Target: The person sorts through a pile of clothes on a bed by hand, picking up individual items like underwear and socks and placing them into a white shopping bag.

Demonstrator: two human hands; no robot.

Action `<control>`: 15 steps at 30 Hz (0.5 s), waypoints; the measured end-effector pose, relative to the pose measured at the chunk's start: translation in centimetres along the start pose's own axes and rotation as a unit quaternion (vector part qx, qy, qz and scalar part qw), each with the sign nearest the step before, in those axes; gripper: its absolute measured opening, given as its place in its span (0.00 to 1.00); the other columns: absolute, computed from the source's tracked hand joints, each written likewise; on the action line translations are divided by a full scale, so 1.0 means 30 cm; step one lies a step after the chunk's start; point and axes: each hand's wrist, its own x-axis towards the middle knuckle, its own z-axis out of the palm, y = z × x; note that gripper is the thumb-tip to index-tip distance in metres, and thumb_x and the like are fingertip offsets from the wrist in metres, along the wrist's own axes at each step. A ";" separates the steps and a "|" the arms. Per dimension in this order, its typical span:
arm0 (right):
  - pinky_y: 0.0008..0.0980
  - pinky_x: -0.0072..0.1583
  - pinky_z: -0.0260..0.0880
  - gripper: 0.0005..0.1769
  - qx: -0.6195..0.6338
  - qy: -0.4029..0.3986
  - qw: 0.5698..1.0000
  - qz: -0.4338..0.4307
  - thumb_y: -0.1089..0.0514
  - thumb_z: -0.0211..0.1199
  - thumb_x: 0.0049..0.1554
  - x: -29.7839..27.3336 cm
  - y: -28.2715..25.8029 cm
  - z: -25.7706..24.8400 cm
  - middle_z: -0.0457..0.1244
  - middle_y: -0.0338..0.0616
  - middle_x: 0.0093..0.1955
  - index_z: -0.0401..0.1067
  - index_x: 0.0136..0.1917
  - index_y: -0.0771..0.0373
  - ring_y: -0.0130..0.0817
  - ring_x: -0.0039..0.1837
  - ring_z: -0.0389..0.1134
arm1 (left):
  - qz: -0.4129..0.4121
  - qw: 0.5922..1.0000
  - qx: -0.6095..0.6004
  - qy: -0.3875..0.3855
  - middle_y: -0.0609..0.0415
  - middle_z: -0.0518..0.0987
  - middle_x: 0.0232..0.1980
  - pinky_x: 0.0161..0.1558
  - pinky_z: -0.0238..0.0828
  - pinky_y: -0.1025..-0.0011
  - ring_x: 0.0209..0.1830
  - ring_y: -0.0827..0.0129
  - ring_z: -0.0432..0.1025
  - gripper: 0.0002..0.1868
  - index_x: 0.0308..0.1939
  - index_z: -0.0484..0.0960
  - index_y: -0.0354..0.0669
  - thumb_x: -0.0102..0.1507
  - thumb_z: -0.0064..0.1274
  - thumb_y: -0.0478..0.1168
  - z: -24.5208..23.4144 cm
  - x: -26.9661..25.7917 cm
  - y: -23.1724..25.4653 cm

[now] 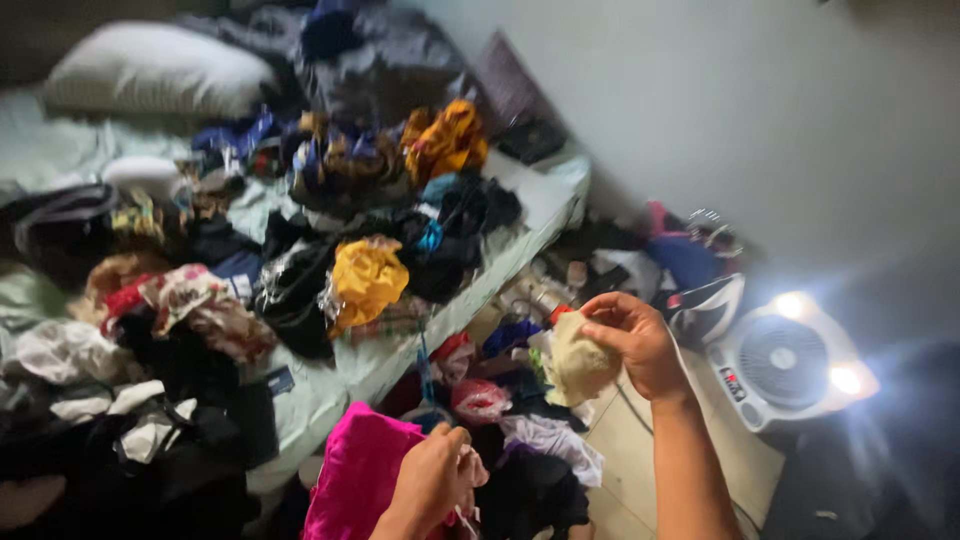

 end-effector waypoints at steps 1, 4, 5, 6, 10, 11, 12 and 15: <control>0.27 0.53 0.72 0.12 0.000 0.002 1.000 -0.009 0.70 0.67 0.52 -0.049 -0.102 0.050 0.70 0.43 0.46 0.76 0.51 0.66 0.28 0.48 0.71 | -0.014 1.000 0.017 0.007 0.47 0.76 0.42 0.41 0.74 0.59 0.41 0.49 0.77 0.11 0.38 0.78 0.40 0.56 0.63 0.39 -0.025 -0.027 0.046; 0.29 0.55 0.73 0.17 -0.008 -0.012 1.000 0.007 0.69 0.68 0.50 -0.198 -0.328 0.146 0.72 0.44 0.48 0.76 0.55 0.68 0.30 0.49 0.72 | 0.053 0.987 -0.033 0.150 0.46 0.77 0.46 0.40 0.74 0.59 0.41 0.49 0.76 0.13 0.43 0.82 0.43 0.55 0.63 0.37 -0.098 -0.063 0.212; 0.29 0.55 0.73 0.20 0.013 -0.081 0.996 0.028 0.70 0.68 0.49 -0.252 -0.370 0.175 0.72 0.44 0.49 0.76 0.57 0.67 0.29 0.50 0.72 | 0.054 0.986 -0.031 0.155 0.46 0.77 0.46 0.40 0.74 0.59 0.41 0.49 0.76 0.13 0.43 0.82 0.43 0.55 0.63 0.37 -0.125 -0.079 0.256; 0.30 0.55 0.73 0.24 0.033 -0.149 0.987 0.049 0.70 0.67 0.47 -0.295 -0.403 0.201 0.72 0.43 0.49 0.76 0.58 0.66 0.29 0.50 0.72 | 0.148 0.964 -0.094 0.199 0.49 0.78 0.48 0.44 0.75 0.61 0.45 0.52 0.77 0.15 0.46 0.81 0.41 0.55 0.63 0.35 -0.152 -0.091 0.298; 0.26 0.56 0.72 0.27 -0.017 -0.253 0.963 0.094 0.69 0.68 0.46 -0.413 -0.467 0.250 0.72 0.42 0.49 0.77 0.61 0.63 0.25 0.51 0.71 | 0.097 0.888 -0.449 0.012 0.66 0.77 0.54 0.47 0.75 0.76 0.49 0.79 0.74 0.28 0.57 0.77 0.49 0.53 0.61 0.31 -0.196 -0.193 0.431; 0.25 0.55 0.71 0.23 -0.041 -0.269 0.960 0.068 0.67 0.68 0.49 -0.434 -0.468 0.251 0.72 0.42 0.48 0.78 0.60 0.65 0.24 0.50 0.70 | 0.097 0.888 -0.449 0.014 0.66 0.77 0.54 0.47 0.75 0.76 0.49 0.79 0.74 0.28 0.57 0.77 0.49 0.53 0.61 0.31 -0.188 -0.213 0.440; 0.25 0.55 0.70 0.20 -0.065 -0.285 0.955 0.042 0.65 0.69 0.52 -0.453 -0.468 0.247 0.72 0.42 0.46 0.79 0.59 0.67 0.24 0.49 0.69 | 0.093 0.898 -0.429 -0.032 0.61 0.77 0.45 0.42 0.72 0.75 0.43 0.77 0.71 0.18 0.49 0.79 0.40 0.56 0.63 0.29 -0.181 -0.219 0.440; 0.24 0.50 0.67 0.18 -0.111 -0.247 0.962 0.045 0.63 0.73 0.51 -0.482 -0.495 0.195 0.69 0.39 0.42 0.79 0.55 0.67 0.23 0.46 0.67 | 0.083 0.896 -0.429 -0.076 0.58 0.78 0.35 0.37 0.71 0.75 0.35 0.76 0.71 0.10 0.40 0.82 0.33 0.56 0.65 0.27 -0.192 -0.258 0.393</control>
